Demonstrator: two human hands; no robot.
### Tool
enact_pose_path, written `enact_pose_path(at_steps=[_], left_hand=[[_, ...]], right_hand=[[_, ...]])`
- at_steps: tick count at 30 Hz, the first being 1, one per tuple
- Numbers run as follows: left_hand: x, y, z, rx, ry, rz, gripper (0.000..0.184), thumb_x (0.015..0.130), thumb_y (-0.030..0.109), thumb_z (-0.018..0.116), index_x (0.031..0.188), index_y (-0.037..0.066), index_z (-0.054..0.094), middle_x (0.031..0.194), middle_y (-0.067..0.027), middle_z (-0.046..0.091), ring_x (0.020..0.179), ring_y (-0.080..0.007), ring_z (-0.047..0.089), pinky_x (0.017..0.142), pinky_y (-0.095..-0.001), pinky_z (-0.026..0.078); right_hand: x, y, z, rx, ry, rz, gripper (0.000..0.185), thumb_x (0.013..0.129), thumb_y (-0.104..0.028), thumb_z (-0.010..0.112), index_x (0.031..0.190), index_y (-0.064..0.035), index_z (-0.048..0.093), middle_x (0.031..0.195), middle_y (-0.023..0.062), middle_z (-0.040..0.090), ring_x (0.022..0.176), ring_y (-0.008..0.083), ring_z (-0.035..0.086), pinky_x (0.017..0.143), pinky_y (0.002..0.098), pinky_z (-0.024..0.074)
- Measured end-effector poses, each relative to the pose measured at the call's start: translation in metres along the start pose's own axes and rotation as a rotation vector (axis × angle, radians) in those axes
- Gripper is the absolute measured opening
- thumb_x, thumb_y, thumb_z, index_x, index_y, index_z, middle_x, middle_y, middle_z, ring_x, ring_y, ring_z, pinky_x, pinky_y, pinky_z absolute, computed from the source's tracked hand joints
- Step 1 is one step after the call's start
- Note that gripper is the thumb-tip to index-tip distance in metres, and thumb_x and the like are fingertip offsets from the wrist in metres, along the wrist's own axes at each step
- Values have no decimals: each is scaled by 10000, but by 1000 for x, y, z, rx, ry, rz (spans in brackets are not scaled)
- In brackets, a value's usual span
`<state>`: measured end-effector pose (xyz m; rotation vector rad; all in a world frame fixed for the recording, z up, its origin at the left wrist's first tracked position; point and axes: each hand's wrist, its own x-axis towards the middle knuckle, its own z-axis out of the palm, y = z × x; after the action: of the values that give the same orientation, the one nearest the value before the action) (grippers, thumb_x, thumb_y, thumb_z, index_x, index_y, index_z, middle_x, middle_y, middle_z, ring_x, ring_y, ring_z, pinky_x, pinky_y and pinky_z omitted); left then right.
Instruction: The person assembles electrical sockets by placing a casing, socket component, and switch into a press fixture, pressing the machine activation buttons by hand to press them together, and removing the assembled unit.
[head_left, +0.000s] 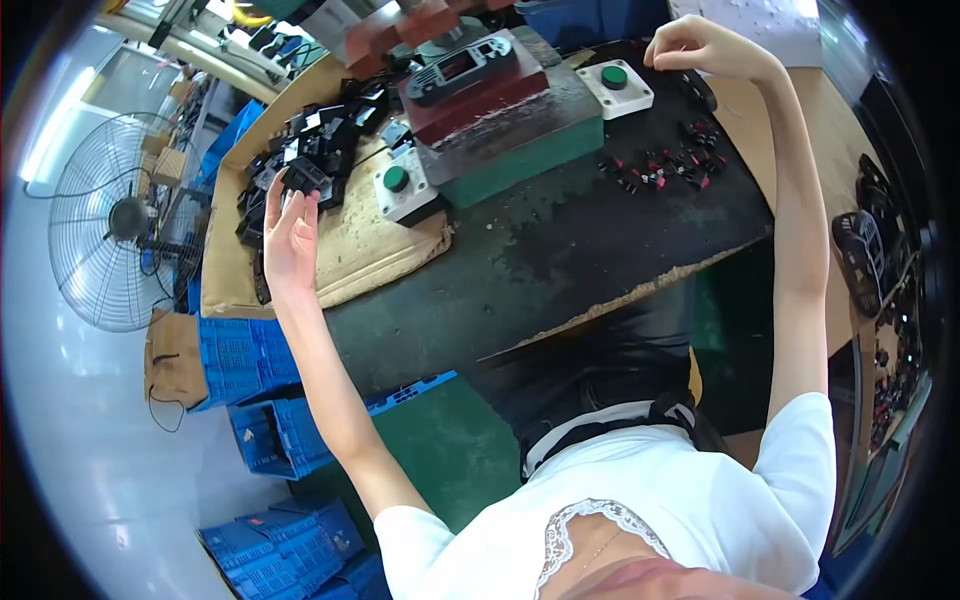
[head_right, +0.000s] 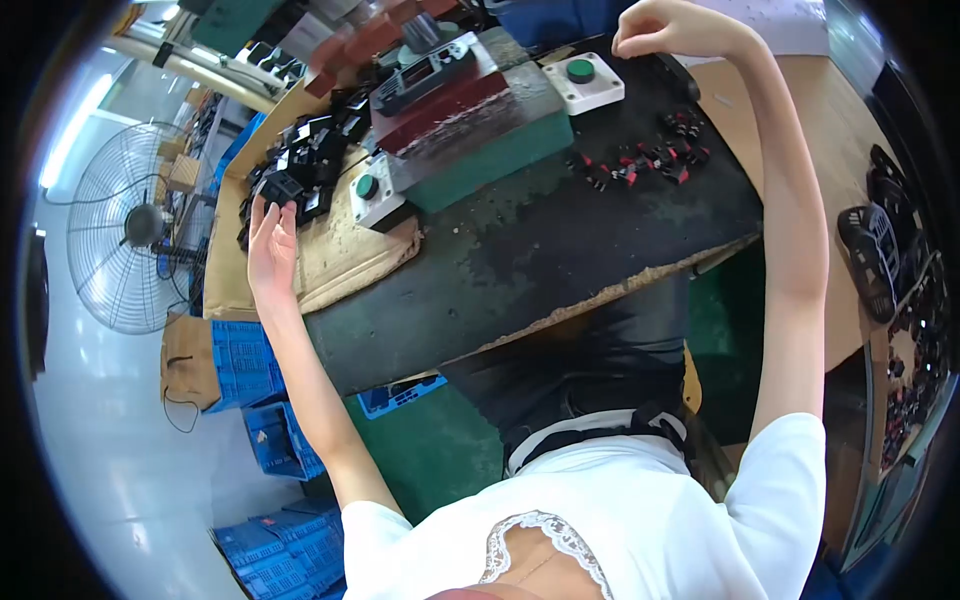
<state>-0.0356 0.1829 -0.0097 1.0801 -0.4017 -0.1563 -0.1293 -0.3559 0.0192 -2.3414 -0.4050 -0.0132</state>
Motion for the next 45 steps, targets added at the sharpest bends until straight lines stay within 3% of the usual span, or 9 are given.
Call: enact_pose_path(at_steps=[3,7,12,20,25,32,35,40,45], left_hand=[[8,-6,15,-265,-95,-46,286,871,-36,534,1152,-30,481,1085,-148,556,970,-214,564,880,-302,483],[6,-6,41,-826,-174,-40,311,906,16,512,1190,-36,397,1056,-185,446,926,-241,480,828,-320,504],[-2,6,45,-1033,-67,-4,313,892,8,529,1178,-44,413,1096,-192,417,971,-247,474,858,-348,496],[2,-3,55,-609,51,25,299,896,176,574,1150,29,519,1112,-145,541,1035,-270,500,896,-399,377],[15,7,70,-533,-5,-72,285,903,146,562,1143,0,515,1059,-148,547,990,-253,514,829,-365,430],[34,-3,83,-555,-14,-111,250,885,47,539,1117,-40,509,1037,-174,562,976,-254,538,938,-408,452],[38,-16,97,-126,-75,-64,267,841,-4,574,1097,-48,512,1034,-176,596,975,-261,594,911,-370,473],[56,-32,111,64,-68,-58,333,790,-45,634,1097,-54,504,1013,-156,610,900,-211,618,849,-312,500],[67,-47,119,333,-69,44,358,772,-12,682,1097,-37,533,1030,-100,614,917,-144,593,845,-267,458]], right_hand=[[-19,-27,21,-264,-53,46,114,789,-81,627,784,28,596,690,61,584,675,105,543,629,264,448],[-43,-43,61,-101,5,47,46,758,-13,603,773,30,603,716,94,621,679,153,605,624,276,482],[-52,-43,93,-290,73,189,132,739,11,593,845,-42,649,854,113,639,742,236,636,654,329,514],[-47,-51,99,-424,-10,163,202,699,34,629,881,-53,644,938,87,598,856,257,600,750,350,498],[-42,-49,99,-331,-7,-2,166,702,51,626,860,1,618,864,87,569,767,241,595,687,333,494],[-17,-42,87,102,232,-355,168,821,48,569,960,-25,630,952,46,564,756,103,540,636,221,437],[4,-47,84,169,271,-346,184,830,30,594,1007,-15,614,999,29,558,792,74,538,688,213,453],[49,-55,81,266,346,-235,224,861,-58,610,1080,-14,592,936,29,631,881,64,598,769,205,469],[101,-47,89,184,469,-415,250,842,-117,654,1064,-20,595,925,38,659,829,98,624,798,260,492]])
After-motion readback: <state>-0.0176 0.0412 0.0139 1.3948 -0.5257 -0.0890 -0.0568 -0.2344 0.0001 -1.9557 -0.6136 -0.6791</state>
